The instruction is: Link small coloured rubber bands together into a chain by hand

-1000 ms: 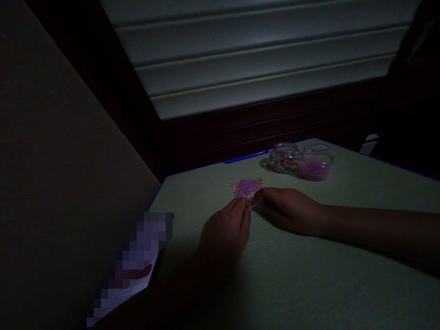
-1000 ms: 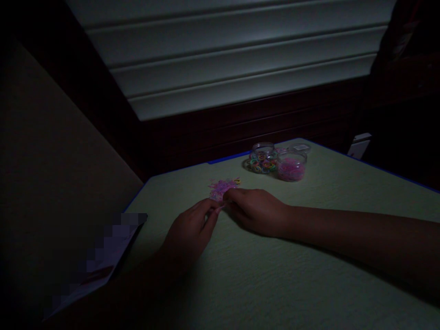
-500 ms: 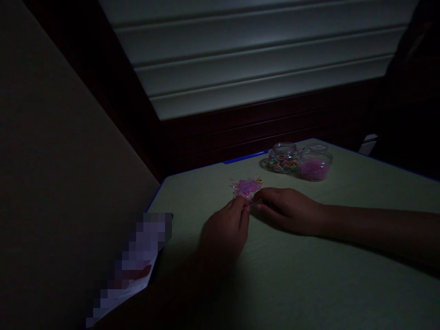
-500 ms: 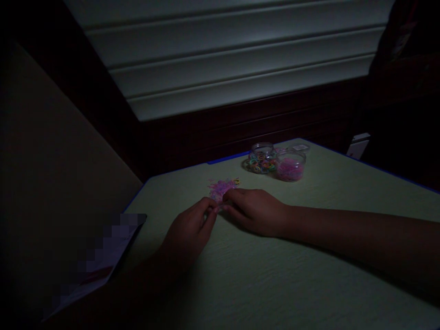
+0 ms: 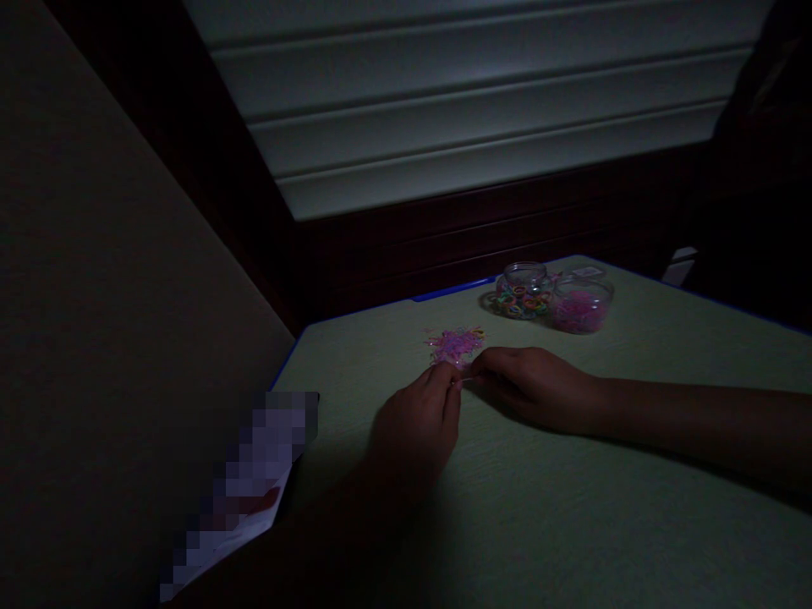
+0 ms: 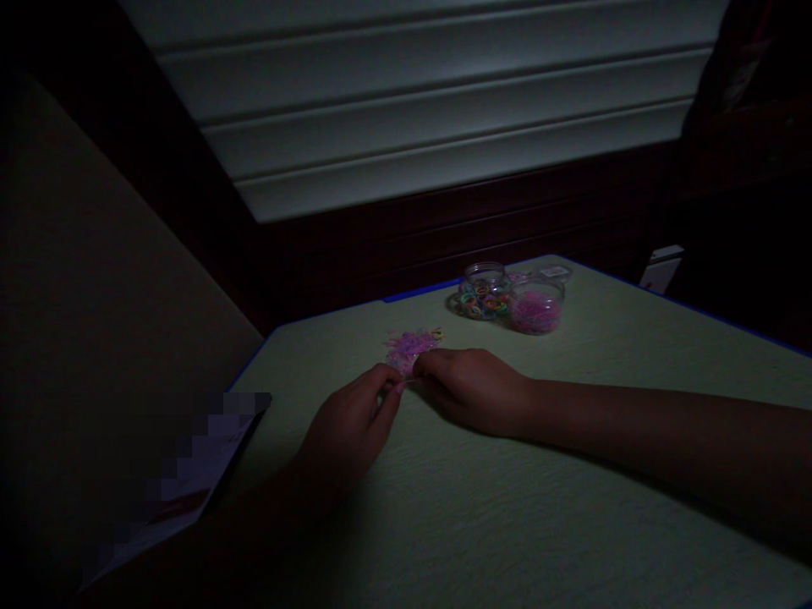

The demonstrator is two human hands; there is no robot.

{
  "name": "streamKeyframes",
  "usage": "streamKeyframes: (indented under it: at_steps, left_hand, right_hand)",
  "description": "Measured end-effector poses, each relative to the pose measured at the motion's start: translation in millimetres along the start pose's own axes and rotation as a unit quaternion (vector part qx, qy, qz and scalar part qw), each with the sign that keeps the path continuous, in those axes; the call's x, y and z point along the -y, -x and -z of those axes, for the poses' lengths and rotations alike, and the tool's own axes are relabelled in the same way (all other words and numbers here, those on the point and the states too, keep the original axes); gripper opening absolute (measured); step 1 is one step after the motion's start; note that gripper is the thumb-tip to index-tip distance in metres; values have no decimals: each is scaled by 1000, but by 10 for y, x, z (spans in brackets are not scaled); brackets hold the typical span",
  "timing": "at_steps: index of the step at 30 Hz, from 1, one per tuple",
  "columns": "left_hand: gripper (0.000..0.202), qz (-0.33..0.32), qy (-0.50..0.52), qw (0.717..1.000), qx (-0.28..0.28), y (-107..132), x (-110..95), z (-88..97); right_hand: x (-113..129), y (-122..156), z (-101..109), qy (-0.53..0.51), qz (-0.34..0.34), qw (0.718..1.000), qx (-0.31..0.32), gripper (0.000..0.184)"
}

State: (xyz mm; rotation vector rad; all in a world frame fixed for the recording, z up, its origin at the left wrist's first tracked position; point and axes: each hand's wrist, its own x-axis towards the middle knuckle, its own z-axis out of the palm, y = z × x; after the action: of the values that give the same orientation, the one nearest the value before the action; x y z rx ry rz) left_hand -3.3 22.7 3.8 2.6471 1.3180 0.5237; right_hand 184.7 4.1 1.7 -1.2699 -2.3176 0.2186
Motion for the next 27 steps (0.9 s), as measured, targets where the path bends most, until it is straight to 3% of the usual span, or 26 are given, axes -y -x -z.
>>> streamKeyframes:
  at_steps: [27]
  left_hand:
    - [18, -7, -6, 1000, -8, 6, 12, -20]
  right_hand:
    - [8, -5, 5, 33, -36, 999, 6, 21]
